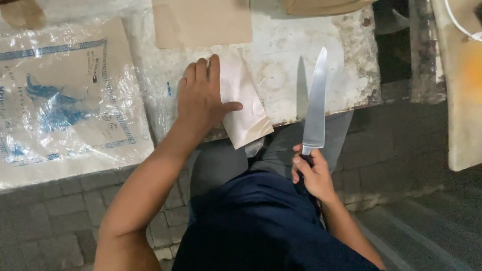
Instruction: Folding paper liners and placing them into cardboard food boxes, using a knife to trim paper.
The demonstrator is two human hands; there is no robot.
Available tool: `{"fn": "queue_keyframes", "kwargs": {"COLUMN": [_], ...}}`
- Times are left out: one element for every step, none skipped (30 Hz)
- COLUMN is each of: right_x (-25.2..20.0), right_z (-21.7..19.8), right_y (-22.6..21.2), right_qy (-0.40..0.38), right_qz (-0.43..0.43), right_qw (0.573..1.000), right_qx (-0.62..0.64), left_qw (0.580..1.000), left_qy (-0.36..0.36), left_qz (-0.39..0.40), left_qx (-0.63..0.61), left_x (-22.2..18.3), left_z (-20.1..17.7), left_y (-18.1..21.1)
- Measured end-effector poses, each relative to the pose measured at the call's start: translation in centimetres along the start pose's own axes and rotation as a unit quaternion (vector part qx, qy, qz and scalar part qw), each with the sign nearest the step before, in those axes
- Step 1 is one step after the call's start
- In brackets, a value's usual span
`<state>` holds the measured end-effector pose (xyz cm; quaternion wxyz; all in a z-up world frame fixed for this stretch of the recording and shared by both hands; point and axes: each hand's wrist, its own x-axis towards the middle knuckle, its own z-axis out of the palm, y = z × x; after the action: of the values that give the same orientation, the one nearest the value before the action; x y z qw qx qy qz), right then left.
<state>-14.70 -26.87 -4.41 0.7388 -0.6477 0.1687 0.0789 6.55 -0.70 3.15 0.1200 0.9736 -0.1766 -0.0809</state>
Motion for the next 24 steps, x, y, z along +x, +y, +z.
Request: {"fn": "queue_keyframes", "kwargs": {"right_x": [0.1, 0.2, 0.2, 0.2, 0.2, 0.2, 0.3, 0.4, 0.3, 0.3, 0.4, 0.5, 0.7, 0.9, 1.0, 1.0, 1.1, 1.1, 1.2, 1.2, 1.2, 1.0, 1.0, 1.0], "right_z": [0.0, 0.0, 0.1, 0.2, 0.3, 0.4, 0.4, 0.4, 0.4, 0.2, 0.2, 0.1, 0.1, 0.1, 0.1, 0.3, 0.4, 0.5, 0.4, 0.3, 0.2, 0.2, 0.2, 0.3], "right_y": [0.0, 0.1, 0.1, -0.1, -0.3, -0.6, -0.6, -0.7, -0.6, -0.4, -0.2, 0.0, 0.1, 0.1, 0.1, 0.0, -0.2, -0.3, -0.2, 0.0, 0.1, 0.0, -0.1, -0.3], "right_qy": [-0.003, -0.006, -0.009, -0.011, -0.009, -0.008, -0.008, -0.005, -0.003, -0.005, -0.006, -0.008, -0.011, -0.013, -0.014, -0.017, -0.015, -0.013, -0.014, -0.015, -0.015, -0.015, -0.018, -0.021], "right_qz": [-0.001, -0.001, 0.0, 0.0, -0.001, -0.003, -0.005, -0.001, 0.006, 0.006, 0.004, 0.002, 0.002, 0.004, 0.007, 0.007, 0.008, 0.01, 0.012, 0.012, 0.013, 0.016, 0.015, 0.015], "right_qw": [1.0, 1.0, 1.0, 1.0, 1.0, 1.0, 1.0, 1.0, 1.0, 1.0, 1.0, 1.0, 1.0, 1.0, 1.0, 1.0, 1.0, 1.0, 1.0, 1.0, 1.0, 1.0, 1.0, 1.0], "right_qx": [0.0, -0.006, -0.01, -0.01, -0.013, -0.017, -0.016, -0.01, -0.004, -0.004, 0.0, 0.004, 0.004, -0.002, -0.008, -0.008, -0.013, -0.018, -0.019, -0.013, -0.008, -0.009, -0.012, -0.015], "left_qw": [1.0, 1.0, 0.998, 0.998, 0.995, 0.988, 0.988, 0.978, 0.962, 0.962, 0.928, 0.883, 0.883, 0.801, 0.701, 0.701, 0.662, 0.622, 0.621, 0.603, 0.585, 0.583, 0.558, 0.531], "left_qy": [0.002, -0.021, -0.045, -0.044, -0.046, -0.047, -0.046, -0.01, 0.024, 0.024, 0.083, 0.141, 0.143, 0.196, 0.243, 0.245, 0.278, 0.309, 0.31, 0.291, 0.271, 0.27, 0.299, 0.328], "left_qz": [-0.002, -0.02, -0.038, -0.04, -0.057, -0.073, -0.072, -0.097, -0.124, -0.125, -0.142, -0.157, -0.159, -0.203, -0.242, -0.243, -0.242, -0.239, -0.241, -0.258, -0.275, -0.278, -0.27, -0.262], "left_qx": [0.001, -0.008, -0.016, -0.014, -0.07, -0.126, -0.125, -0.185, -0.244, -0.243, -0.334, -0.419, -0.418, -0.528, -0.625, -0.625, -0.653, -0.678, -0.678, -0.696, -0.714, -0.714, -0.725, -0.736], "left_x": [0.5, 1.0, 1.5, 1.8, 2.2, 2.7, 2.8, 2.9, 2.7, 2.4, 2.1, 1.8, 1.4, 1.0, 0.6, -0.3, -1.2, -2.1, -2.3, -2.5, -2.8, -3.0, -3.0, -3.1], "left_z": [-0.2, -0.4, -0.6, -0.3, -0.1, 0.2, 0.0, -0.3, -0.4, 0.1, 0.5, 0.9, 1.5, 2.1, 2.7, 1.9, 1.1, 0.4, 1.0, 1.5, 2.1, 1.9, 1.5, 1.1], "left_y": [-0.1, -0.3, -0.4, -1.2, -2.0, -2.7, -3.5, -4.3, -5.1, -5.8, -6.6, -7.5, -7.3, -7.2, -7.1, -5.2, -3.3, -1.4, -1.4, -1.5, -1.5, -1.2, -0.9, -0.6]}}
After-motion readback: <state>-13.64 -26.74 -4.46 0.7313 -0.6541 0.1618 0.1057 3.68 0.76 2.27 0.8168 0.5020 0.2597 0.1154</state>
